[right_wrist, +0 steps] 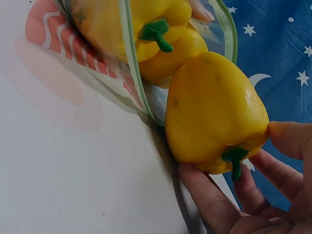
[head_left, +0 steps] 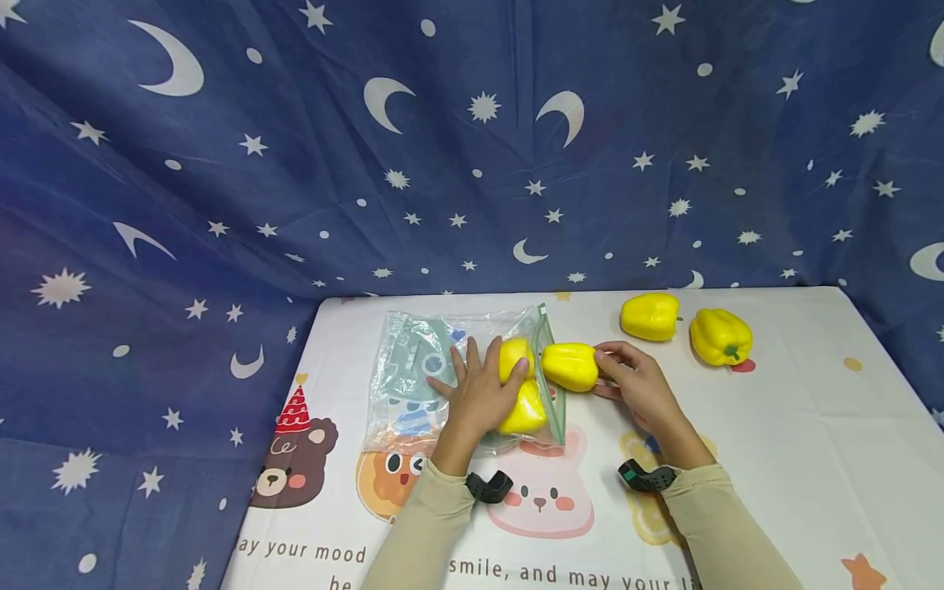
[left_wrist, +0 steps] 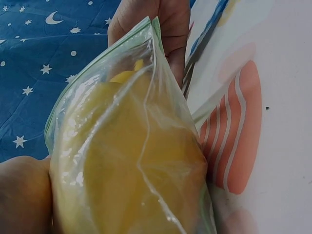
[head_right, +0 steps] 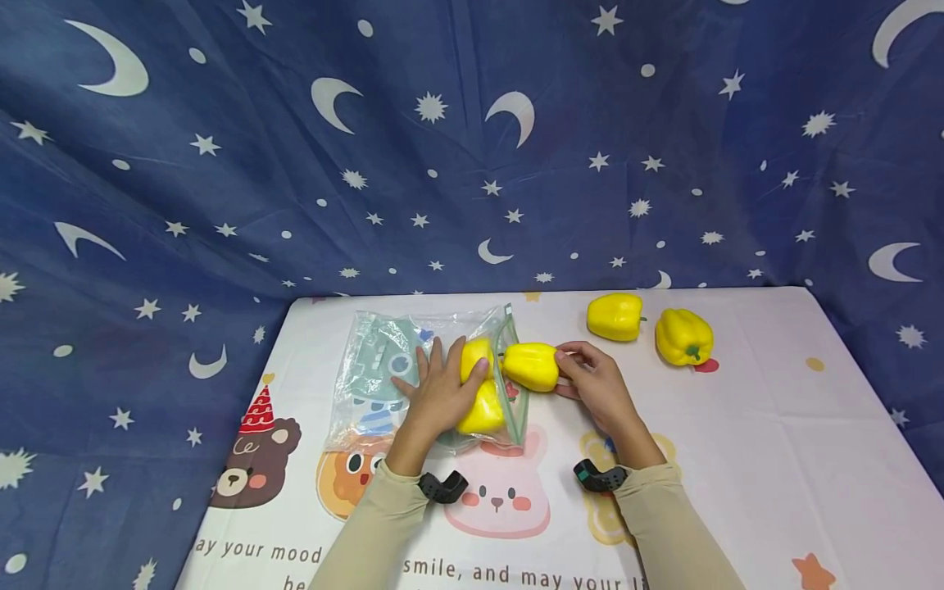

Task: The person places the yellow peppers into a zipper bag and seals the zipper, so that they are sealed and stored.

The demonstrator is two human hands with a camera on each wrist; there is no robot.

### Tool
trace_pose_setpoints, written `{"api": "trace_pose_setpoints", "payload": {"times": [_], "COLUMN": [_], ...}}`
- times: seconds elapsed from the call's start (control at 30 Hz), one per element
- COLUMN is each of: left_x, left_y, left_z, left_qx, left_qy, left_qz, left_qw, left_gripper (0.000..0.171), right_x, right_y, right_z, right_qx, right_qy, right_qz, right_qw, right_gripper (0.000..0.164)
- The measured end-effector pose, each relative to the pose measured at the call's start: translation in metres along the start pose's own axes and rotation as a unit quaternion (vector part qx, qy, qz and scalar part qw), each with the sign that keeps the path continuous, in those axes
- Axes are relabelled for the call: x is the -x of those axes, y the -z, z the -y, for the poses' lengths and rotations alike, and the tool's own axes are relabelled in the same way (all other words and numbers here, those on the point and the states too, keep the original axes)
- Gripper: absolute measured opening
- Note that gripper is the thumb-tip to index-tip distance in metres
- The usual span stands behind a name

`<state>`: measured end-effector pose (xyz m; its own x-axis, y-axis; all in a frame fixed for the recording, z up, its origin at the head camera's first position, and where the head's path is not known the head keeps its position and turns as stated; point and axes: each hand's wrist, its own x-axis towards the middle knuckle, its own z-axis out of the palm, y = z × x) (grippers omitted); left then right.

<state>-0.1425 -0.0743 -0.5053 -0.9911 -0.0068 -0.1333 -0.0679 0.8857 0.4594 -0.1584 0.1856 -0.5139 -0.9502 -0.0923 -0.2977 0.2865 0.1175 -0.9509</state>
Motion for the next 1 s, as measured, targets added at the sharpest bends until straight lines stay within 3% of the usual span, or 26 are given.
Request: {"api": "trace_pose_setpoints", "payload": {"times": [0.33, 0.57, 1.0], "left_x": [0.0, 0.001, 0.0], "left_y": [0.0, 0.001, 0.0], "left_z": [-0.001, -0.004, -0.005], "left_qx": [-0.002, -0.002, -0.016], "left_qy": [-0.004, -0.004, -0.017], "left_qz": [-0.008, -0.011, -0.034], "left_qw": [1.0, 0.9999, 0.9992], "left_gripper": [0.081, 0.08, 0.079], "right_x": [0.0, -0.002, -0.003], "right_y": [-0.003, -0.008, -0.015], "right_z": [0.001, -0.002, -0.004], "right_qx": [-0.029, -0.049, -0.087], "right_qy": [-0.001, 0.006, 0.014], "right_qz": [0.017, 0.02, 0.053], "right_qw": [0.999, 0.999, 0.995], "right_gripper": [0.048, 0.038, 0.043]}}
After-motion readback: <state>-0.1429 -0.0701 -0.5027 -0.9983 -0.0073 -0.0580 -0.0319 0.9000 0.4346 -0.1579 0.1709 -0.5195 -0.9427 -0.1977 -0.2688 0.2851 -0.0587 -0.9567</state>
